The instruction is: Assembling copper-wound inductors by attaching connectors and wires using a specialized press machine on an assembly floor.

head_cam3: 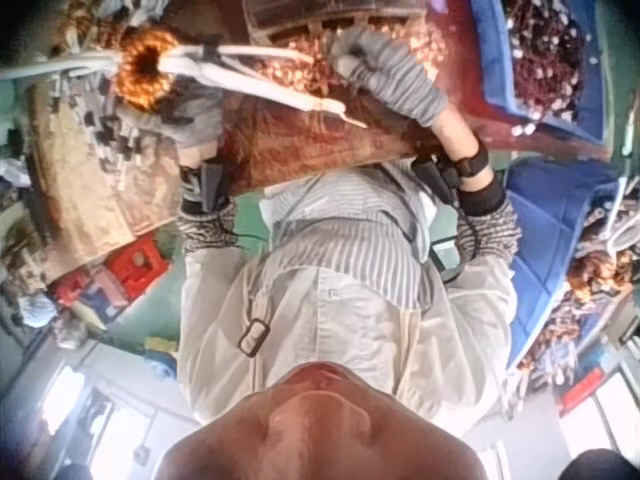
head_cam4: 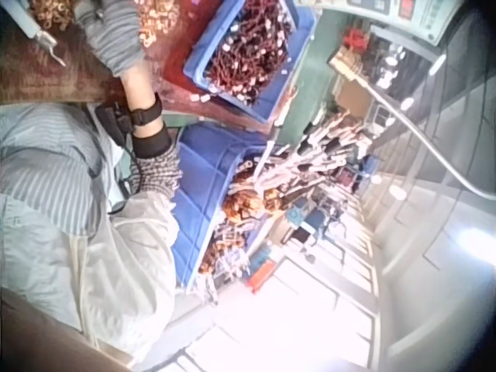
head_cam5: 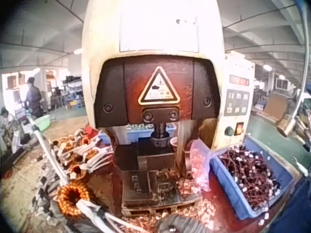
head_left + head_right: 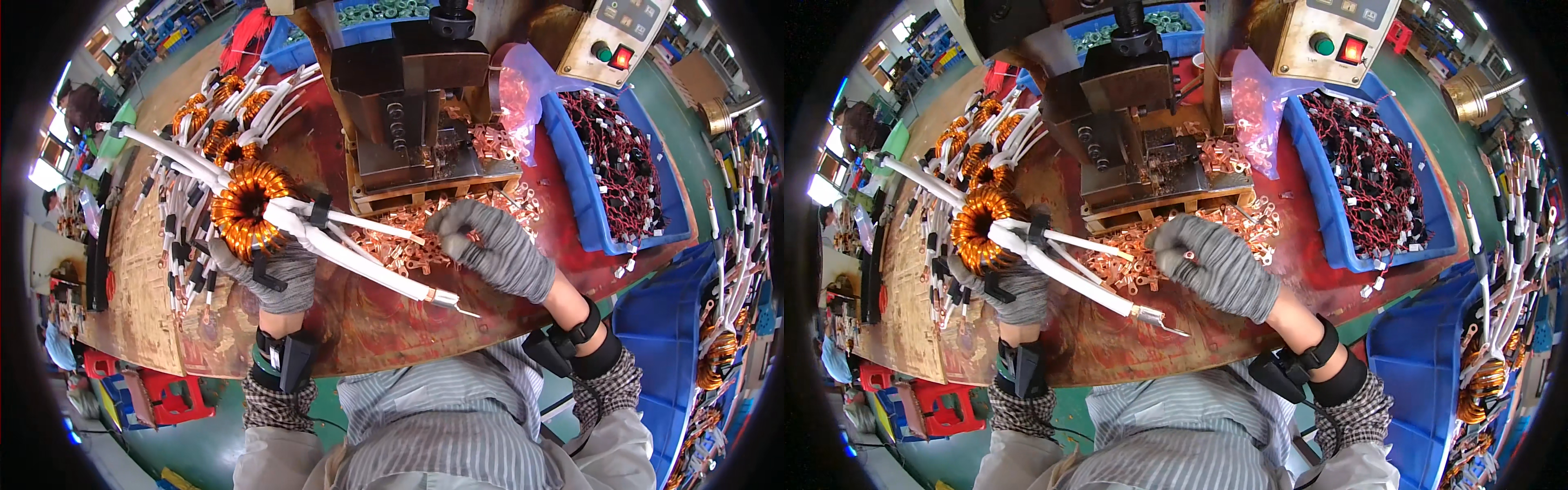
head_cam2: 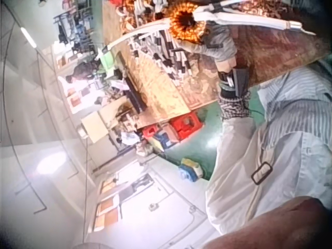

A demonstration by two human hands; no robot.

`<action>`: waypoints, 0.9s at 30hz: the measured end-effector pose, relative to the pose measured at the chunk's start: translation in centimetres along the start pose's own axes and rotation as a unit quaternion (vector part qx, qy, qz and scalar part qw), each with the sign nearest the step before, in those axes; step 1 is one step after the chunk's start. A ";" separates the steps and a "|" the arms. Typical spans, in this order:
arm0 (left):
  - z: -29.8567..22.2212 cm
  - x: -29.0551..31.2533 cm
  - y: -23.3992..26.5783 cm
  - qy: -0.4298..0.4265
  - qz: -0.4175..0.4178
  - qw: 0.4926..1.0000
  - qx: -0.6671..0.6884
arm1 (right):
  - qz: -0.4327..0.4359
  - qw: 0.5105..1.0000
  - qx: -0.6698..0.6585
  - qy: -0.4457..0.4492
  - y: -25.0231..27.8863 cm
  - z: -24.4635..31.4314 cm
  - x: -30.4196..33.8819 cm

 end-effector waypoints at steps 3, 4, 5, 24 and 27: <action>0.2 0.0 0.3 0.013 -0.015 1.000 -0.004 | -0.065 0.951 -0.271 -0.137 -0.1 -0.7 0.1; 0.3 -0.1 0.1 0.026 0.016 0.999 0.030 | -0.069 0.924 -0.339 -0.164 0.1 -0.4 0.1; 0.4 -0.1 -0.1 0.038 0.047 0.996 0.064 | -0.072 0.892 -0.405 -0.190 0.1 -0.3 0.0; 0.5 -0.1 -0.7 0.027 0.016 0.998 0.052 | -0.012 0.897 -0.377 -0.230 -0.3 1.0 -1.3; 0.5 0.1 -0.2 0.038 0.024 0.999 0.011 | -0.027 0.890 -0.393 -0.228 0.2 0.6 -1.4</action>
Point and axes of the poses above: each hand's wrist, its own x-axis away from the middle knuckle, its own y-axis out of the back of the hand, z = x × y, the point moved 4 cm from there along -x, towards the middle knuckle, and after that the axes turned 1 degree about x, right-handed, at the moved point
